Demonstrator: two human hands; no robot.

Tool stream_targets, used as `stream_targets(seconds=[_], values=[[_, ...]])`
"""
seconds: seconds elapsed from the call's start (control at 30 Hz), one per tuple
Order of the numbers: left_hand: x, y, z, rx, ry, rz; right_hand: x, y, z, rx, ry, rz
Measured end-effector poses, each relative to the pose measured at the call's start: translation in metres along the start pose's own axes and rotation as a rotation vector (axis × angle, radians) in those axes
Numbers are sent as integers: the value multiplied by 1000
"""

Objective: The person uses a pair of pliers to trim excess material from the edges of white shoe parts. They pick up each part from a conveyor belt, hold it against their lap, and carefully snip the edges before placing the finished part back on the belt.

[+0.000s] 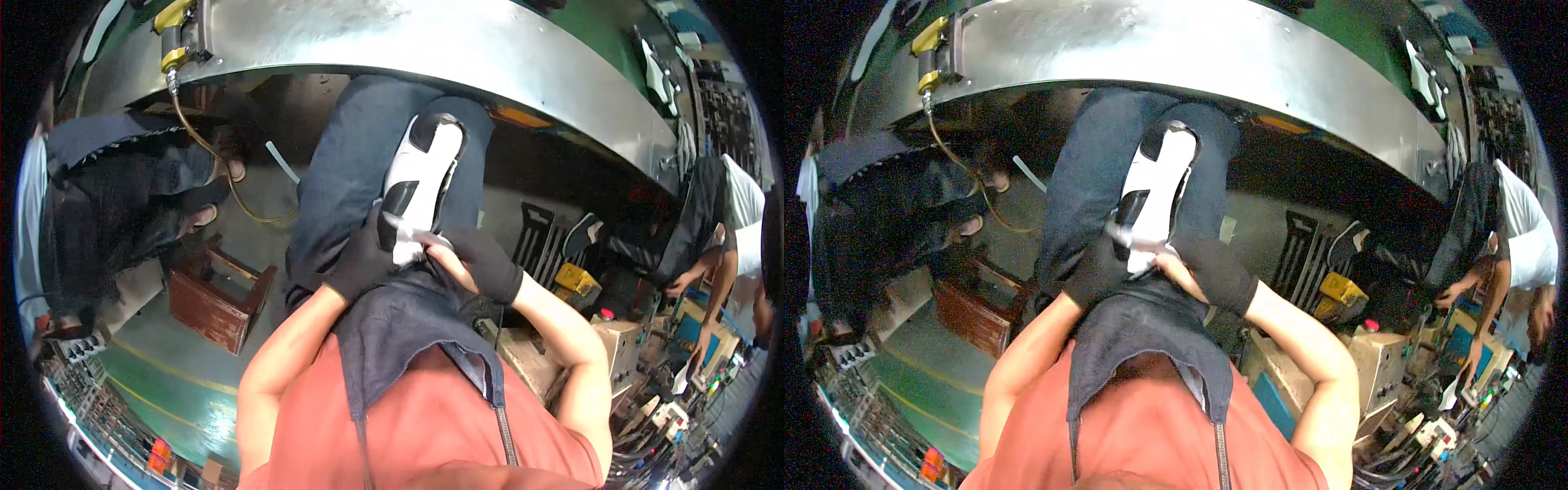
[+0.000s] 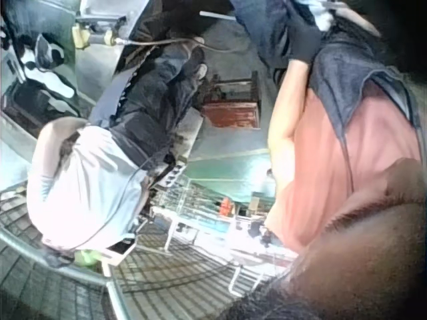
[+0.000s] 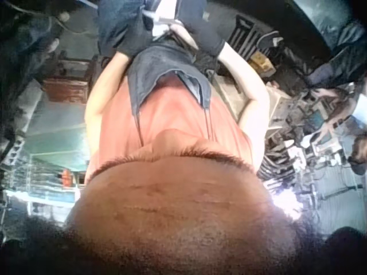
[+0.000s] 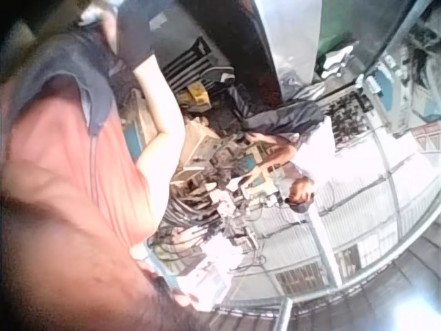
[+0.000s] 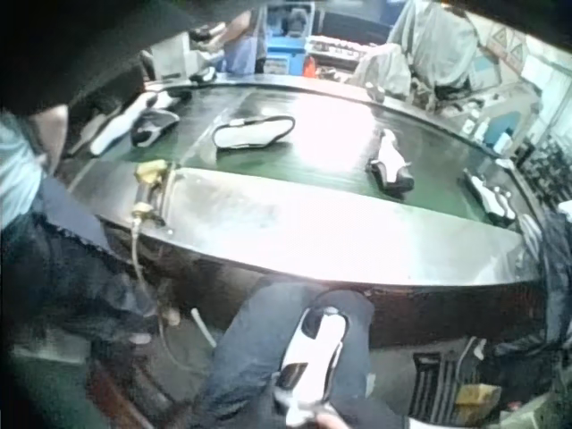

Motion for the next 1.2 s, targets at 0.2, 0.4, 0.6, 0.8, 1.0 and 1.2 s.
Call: stream_targets(seconds=[0.2, 0.4, 0.6, 0.8, 1.0, 1.2], values=[[32, 58, -13, 141, -53, 230, -30, 27, -15, -184, 79, 51], [131, 203, 13, -10, -6, 191, -19, 30, -81, -269, 105, 157], [10, 70, 56, -172, 139, 138, -22, 21, -93, -357, 217, 527], [23, 26, 33, 105, -51, -118, -8, 61, -66, -306, 13, 404], [-20, 48, 2, -210, 36, 119, 31, 16, -9, -76, -147, -583], [-5, 47, 24, -467, 148, 412, 38, 57, 34, 552, 271, -861]])
Point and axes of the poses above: each hand's wrist, its own z-axis towards the middle knuckle, its own x-axis out of the back of the hand, y = z × x, the point moved 7 cm from there along z, towards the middle knuckle, and after that the axes turned 13 degrees about -z, right-handed, at the moved point
